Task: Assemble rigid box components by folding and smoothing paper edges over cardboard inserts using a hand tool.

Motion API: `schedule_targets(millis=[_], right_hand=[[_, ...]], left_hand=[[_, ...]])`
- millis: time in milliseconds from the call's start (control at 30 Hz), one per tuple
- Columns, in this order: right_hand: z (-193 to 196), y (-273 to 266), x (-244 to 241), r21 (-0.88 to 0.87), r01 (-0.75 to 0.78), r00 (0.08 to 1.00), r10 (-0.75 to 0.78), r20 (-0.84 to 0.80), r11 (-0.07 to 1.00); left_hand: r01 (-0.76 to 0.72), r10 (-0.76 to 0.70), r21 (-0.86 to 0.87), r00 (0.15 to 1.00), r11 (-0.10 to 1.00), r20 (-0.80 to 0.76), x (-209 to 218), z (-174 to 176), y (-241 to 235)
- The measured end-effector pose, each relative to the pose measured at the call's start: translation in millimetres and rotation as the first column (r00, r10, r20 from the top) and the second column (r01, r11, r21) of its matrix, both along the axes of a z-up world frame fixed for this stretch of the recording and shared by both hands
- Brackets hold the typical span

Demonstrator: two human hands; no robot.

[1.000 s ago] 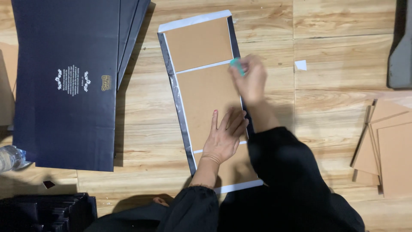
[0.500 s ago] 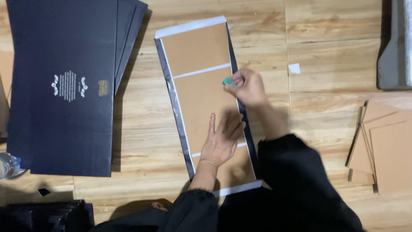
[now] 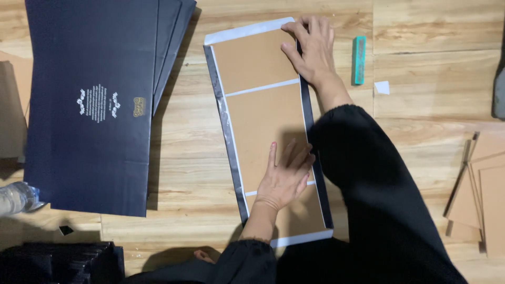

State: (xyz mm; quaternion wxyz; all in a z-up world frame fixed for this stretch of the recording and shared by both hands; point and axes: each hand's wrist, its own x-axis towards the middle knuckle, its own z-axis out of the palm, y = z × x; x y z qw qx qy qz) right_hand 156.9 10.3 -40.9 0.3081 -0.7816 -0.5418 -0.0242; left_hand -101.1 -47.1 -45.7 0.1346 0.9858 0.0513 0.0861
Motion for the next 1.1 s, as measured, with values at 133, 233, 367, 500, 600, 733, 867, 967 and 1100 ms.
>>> schedule_targets(millis=[133, 233, 367, 500, 600, 733, 867, 967, 1100], right_hand=[[-8.2, -1.0, 0.4, -0.044, 0.035, 0.997, -0.032, 0.066, 0.998], [-3.0, 2.3, 3.1, -0.013, 0.027, 0.994, -0.025, 0.111, 1.000], [-6.6, 1.9, 1.2, -0.018, 0.022, 0.993, -0.020, 0.116, 1.000], [-8.0, 1.1, -0.6, -0.007, 0.027, 0.991, -0.026, 0.133, 1.000], [-7.2, 2.5, 1.3, -0.011, 0.018, 0.990, -0.017, 0.142, 1.000], [-7.8, 2.2, 0.1, 0.006, 0.016, 0.988, -0.017, 0.155, 1.000], [-8.2, 2.0, -0.1, 0.020, 0.018, 0.986, -0.021, 0.164, 1.000], [-7.4, 2.2, -0.5, 0.030, 0.015, 0.983, -0.021, 0.183, 0.999], [-9.3, 3.3, -0.2, 0.025, 0.024, 0.983, -0.028, 0.184, 0.999]], left_hand=[[0.006, -0.005, -0.046, 1.000, 0.999, 0.025, -2.2, 2.0, -1.3], [0.001, 0.000, -0.029, 0.999, 1.000, 0.037, 2.4, 1.7, 0.5], [-0.001, 0.002, -0.010, 0.999, 1.000, 0.037, -0.5, 1.7, 0.1], [0.005, -0.004, -0.029, 0.999, 1.000, 0.038, -1.6, 3.2, 0.2], [0.007, -0.005, -0.029, 0.999, 1.000, 0.041, -0.3, 3.1, 1.5], [0.006, -0.006, -0.025, 0.999, 1.000, 0.035, -1.0, 1.9, 0.8], [0.010, -0.009, -0.011, 1.000, 1.000, 0.027, -1.1, 1.6, 0.3], [0.003, -0.003, -0.002, 0.999, 1.000, 0.040, -0.9, 1.0, 0.0], [0.012, -0.012, -0.015, 0.999, 1.000, 0.030, -1.0, 1.5, 1.2]])
